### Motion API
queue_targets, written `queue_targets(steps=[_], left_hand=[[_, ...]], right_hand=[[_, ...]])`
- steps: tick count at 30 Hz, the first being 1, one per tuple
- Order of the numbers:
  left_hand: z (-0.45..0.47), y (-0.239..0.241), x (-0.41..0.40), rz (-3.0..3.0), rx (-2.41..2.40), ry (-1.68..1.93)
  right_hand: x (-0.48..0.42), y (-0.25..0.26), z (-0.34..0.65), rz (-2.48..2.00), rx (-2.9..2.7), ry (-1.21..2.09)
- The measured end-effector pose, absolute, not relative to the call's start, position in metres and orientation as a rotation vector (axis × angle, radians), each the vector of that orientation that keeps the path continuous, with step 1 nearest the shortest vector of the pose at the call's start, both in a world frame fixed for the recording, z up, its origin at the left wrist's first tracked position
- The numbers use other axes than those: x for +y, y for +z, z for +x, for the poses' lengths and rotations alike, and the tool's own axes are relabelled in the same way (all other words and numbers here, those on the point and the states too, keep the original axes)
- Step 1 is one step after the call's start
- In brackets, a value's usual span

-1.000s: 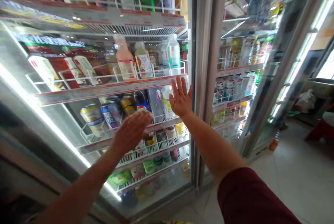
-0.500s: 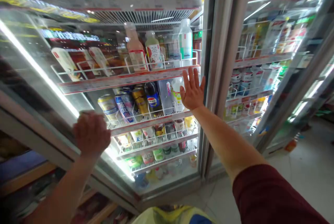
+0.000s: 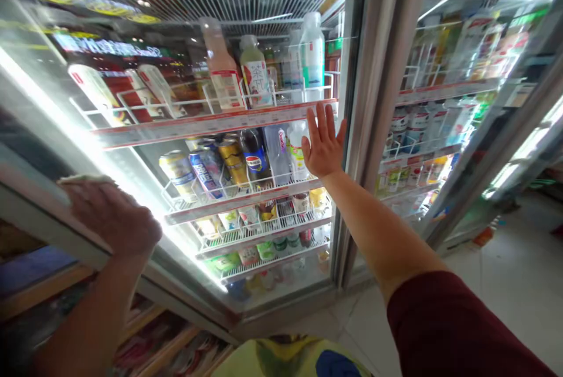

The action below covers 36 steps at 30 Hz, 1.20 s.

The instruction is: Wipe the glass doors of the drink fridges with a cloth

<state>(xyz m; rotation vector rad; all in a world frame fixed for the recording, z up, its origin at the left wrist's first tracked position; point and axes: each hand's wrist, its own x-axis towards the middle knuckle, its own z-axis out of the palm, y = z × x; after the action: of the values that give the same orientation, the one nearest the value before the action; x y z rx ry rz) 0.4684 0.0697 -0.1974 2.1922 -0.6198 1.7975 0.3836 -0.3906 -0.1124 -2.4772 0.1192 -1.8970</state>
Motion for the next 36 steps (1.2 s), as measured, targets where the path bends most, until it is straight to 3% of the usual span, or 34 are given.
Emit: queue_targets(steps=[5,10,12,18,23,25,31,36], left_hand=[[0.461,-0.201,0.056,2.248,-0.706,1.701],[0.455,-0.109,0.04,2.183,-0.667,1.846],[0.452,-0.094,0.023,2.203,-0.664,1.816],[0.458,-0.128,-0.008,2.21,-1.366,1.568],[0.46,-0.07,-0.002,2.16,-1.032,1.7],[0.454,-0.068,-0.012,2.163,-0.998,1.758],[0.45,-0.101,-0.031,2.086,-1.697,1.842],[0.458,-0.059,-0.021,2.136,-1.19,1.848]], right_hand=[[-0.388,-0.111,0.382,-2.518,0.161,-1.886],[-0.387,-0.111,0.381,-2.516,0.175,-1.869],[-0.387,-0.111,0.381,-2.513,0.165,-1.86],[-0.39,-0.112,0.382,-2.536,0.161,-1.875],[-0.393,-0.114,0.386,-2.521,0.15,-1.953],[-0.394,-0.115,0.388,-2.515,0.136,-1.973],[-0.395,-0.114,0.388,-2.553,0.141,-1.903],[-0.393,-0.113,0.386,-2.586,0.18,-1.891]])
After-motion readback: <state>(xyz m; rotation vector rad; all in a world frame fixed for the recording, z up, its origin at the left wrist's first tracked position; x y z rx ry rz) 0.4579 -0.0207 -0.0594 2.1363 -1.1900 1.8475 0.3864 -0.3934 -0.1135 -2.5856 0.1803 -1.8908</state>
